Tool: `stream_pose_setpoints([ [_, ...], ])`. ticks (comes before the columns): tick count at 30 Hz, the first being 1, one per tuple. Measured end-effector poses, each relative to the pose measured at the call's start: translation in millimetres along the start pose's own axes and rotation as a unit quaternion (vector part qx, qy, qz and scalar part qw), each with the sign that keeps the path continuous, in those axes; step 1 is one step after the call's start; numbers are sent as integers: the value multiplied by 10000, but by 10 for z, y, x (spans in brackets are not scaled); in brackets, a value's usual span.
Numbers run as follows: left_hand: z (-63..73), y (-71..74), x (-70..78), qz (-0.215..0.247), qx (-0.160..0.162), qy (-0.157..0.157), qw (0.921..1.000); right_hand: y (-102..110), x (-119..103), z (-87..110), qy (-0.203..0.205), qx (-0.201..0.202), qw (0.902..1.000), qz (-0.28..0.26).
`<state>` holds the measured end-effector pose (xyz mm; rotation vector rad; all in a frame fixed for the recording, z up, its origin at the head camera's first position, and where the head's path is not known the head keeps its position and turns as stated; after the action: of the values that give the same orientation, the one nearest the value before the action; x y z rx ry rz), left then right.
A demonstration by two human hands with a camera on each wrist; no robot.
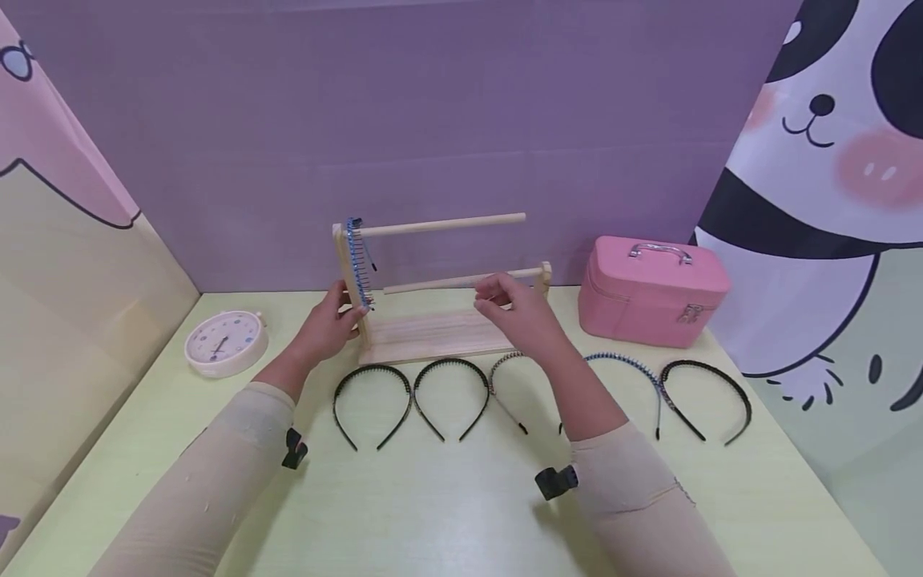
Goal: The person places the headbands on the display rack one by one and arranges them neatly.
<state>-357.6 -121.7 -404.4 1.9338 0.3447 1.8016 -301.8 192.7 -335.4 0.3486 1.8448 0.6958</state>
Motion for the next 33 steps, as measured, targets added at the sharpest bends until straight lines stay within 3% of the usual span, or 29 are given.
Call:
stream_pose_setpoints([
  [6,-1,28,-7,147,1,-52,9999,422,293,169,-227,120,9991,329],
  [12,0,23,-16,205,-22,1,9998,827,583,434,-831,98,9952,506],
  [17,1,18,-24,246,-50,29,9997,1132,862,637,-805,292,9901,1111],
  [20,0,18,-21,283,-49,7,9996,1303,1058,759,-1104,253,9785,1726],
  [23,4,21,-12,302,-63,-20,9995,1438,1278,886,-1728,-54,9621,2109],
  [28,9,28,3,327,-53,-33,9994,1529,1595,1043,-2630,-745,9428,1907],
  [33,12,25,22,385,-57,-34,9992,1546,1797,1132,-3209,-1453,9237,1506],
])
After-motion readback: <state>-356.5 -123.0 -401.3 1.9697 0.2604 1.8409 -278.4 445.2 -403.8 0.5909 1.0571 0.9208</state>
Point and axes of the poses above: each hand's wrist, its own z-axis away from the middle knuckle, its own y-axis out of the back of the hand, x = y × z, the point moved 3 cm from there along -z, towards the middle knuckle, and after that the axes turned 3 degrees about y, right-handed, at the moved point
